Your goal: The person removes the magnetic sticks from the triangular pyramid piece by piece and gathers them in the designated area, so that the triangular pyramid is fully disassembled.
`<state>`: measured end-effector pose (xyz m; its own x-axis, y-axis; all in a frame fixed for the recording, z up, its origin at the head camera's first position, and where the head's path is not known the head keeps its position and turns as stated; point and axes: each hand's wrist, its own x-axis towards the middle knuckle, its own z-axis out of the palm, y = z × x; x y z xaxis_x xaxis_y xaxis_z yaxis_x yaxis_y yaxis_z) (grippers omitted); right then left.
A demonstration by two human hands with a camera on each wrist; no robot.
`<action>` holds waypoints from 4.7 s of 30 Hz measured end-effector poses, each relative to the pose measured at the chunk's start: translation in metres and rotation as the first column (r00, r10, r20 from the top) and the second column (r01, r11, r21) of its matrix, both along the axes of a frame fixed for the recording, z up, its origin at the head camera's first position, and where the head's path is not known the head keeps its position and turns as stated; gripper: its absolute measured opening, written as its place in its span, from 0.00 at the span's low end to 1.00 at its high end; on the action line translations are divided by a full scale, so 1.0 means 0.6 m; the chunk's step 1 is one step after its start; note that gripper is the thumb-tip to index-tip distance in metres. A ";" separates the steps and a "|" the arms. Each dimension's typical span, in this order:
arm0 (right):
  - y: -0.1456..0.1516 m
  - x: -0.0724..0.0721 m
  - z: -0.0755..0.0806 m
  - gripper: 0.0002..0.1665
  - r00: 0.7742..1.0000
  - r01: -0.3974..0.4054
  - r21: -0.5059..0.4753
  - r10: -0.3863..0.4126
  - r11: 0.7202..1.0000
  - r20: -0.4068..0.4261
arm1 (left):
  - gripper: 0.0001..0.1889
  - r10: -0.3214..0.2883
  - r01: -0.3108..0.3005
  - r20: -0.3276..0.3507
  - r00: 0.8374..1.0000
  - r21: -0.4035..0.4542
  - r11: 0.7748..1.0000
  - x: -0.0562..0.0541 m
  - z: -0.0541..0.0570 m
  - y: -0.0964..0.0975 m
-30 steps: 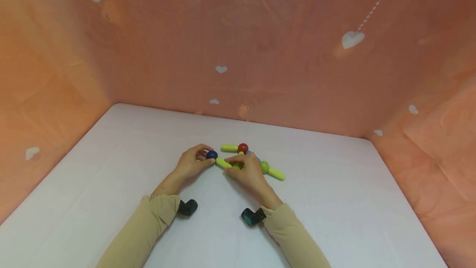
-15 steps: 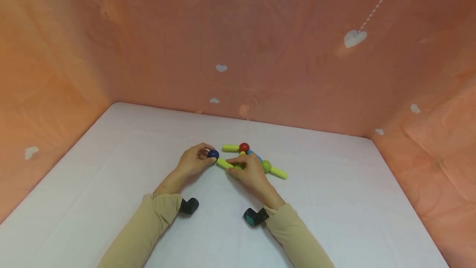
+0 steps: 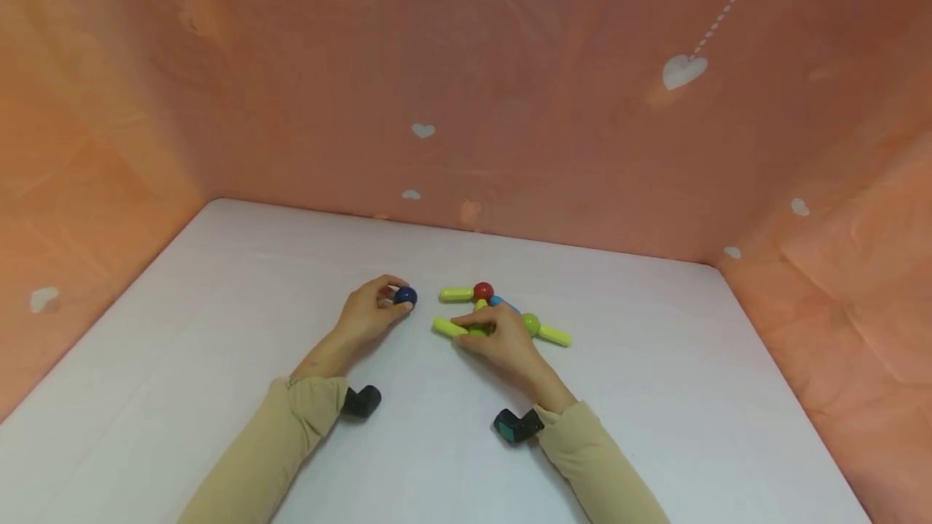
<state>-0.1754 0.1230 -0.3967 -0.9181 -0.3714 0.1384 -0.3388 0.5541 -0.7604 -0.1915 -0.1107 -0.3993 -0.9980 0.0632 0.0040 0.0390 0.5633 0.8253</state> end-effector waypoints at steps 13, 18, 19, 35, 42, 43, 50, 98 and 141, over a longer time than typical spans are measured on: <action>0.006 0.001 -0.001 0.14 1.000 -0.014 0.020 0.013 1.000 0.023 | 0.20 -0.002 -0.003 0.083 0.997 0.053 0.999 -0.031 0.004 -0.007; 0.011 0.001 -0.002 0.14 0.998 -0.047 0.025 0.046 0.999 0.031 | 0.22 0.027 -0.046 0.119 0.992 0.154 0.987 -0.057 0.007 -0.015; 0.012 0.001 -0.002 0.14 0.998 -0.054 0.027 0.053 0.998 0.031 | 0.22 0.033 -0.054 0.125 0.992 0.166 0.985 -0.062 0.009 -0.015; 0.021 -0.002 -0.005 0.14 0.996 -0.063 0.029 0.061 0.998 0.066 | 0.22 0.140 -0.151 0.083 0.987 0.149 0.977 -0.130 0.010 0.015; 0.023 -0.002 -0.006 0.14 0.996 -0.069 0.023 0.068 0.997 0.054 | 0.21 0.177 -0.183 0.051 0.983 0.155 0.971 -0.150 0.009 0.023; 0.023 -0.002 -0.006 0.14 0.996 -0.072 0.021 0.071 0.997 0.052 | 0.21 0.179 -0.185 0.051 0.983 0.153 0.971 -0.152 0.008 0.024; 0.022 -0.002 -0.005 0.14 0.995 -0.072 0.020 0.070 0.997 0.065 | 0.21 0.191 -0.194 0.038 0.981 0.130 0.972 -0.159 0.003 0.030; 0.016 0.002 -0.013 0.13 0.999 -0.019 0.037 0.017 0.999 0.047 | 0.28 0.126 -0.129 0.051 0.991 0.049 0.990 -0.117 0.006 0.003; 0.008 -0.060 0.012 0.21 0.977 0.207 0.129 -0.212 0.970 0.026 | 0.18 -0.110 0.058 0.172 0.979 0.283 0.957 -0.051 -0.010 0.082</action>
